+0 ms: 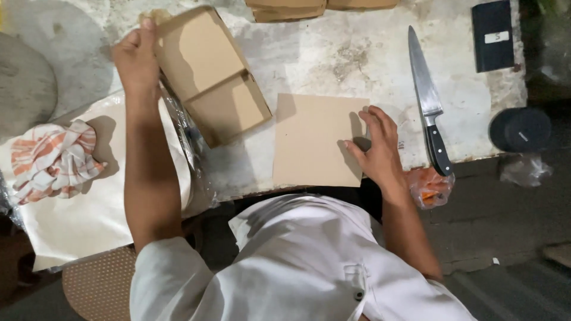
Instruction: Folding and cutting paper liners to fit into cardboard boxes at a packaging station.
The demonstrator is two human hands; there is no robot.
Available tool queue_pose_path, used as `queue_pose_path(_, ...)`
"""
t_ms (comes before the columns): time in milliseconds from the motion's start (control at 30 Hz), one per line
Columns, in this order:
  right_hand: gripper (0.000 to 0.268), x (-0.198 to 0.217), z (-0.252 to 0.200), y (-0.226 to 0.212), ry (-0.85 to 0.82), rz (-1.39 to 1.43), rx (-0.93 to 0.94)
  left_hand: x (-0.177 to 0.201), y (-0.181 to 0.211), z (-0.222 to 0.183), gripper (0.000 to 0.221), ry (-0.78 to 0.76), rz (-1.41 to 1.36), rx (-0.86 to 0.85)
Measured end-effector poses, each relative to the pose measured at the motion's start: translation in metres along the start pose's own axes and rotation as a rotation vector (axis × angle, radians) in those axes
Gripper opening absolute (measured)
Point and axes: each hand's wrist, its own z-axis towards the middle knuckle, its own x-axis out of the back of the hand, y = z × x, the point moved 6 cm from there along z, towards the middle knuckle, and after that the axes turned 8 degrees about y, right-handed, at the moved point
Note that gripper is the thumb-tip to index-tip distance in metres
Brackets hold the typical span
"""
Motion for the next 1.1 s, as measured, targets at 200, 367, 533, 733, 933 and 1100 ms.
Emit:
queue_pose_path(200,0.053,0.005,-0.01,-0.013,-0.06,-0.007,-0.036,0.021,0.033,0.021,0.024,0.264,0.182,-0.398)
queue_pose_path(367,0.09,-0.001,-0.043,-0.018,-0.223,-0.067,0.113,-0.039,0.087,-0.116,0.055,0.119,0.558,-0.839)
queue_pose_path(533,0.07,-0.014,-0.081,0.007,-0.267,-0.204,0.141,-0.103,0.04,-0.28,0.092,-1.17,0.564,-0.932)
queue_pose_path(733,0.033,0.013,-0.054,0.004,-0.148,0.001,0.239,-0.092,0.021,-0.302,0.067,-0.958,0.538,-0.902)
queue_pose_path(933,0.031,0.017,-0.04,0.019,-0.103,0.18,0.127,-0.08,0.009,-0.289,0.045,-0.834,0.395,-0.827)
queue_pose_path(1100,0.064,0.007,-0.053,0.049,-0.04,0.22,-0.009,-0.094,0.003,-0.254,0.023,-0.611,0.37,-0.553)
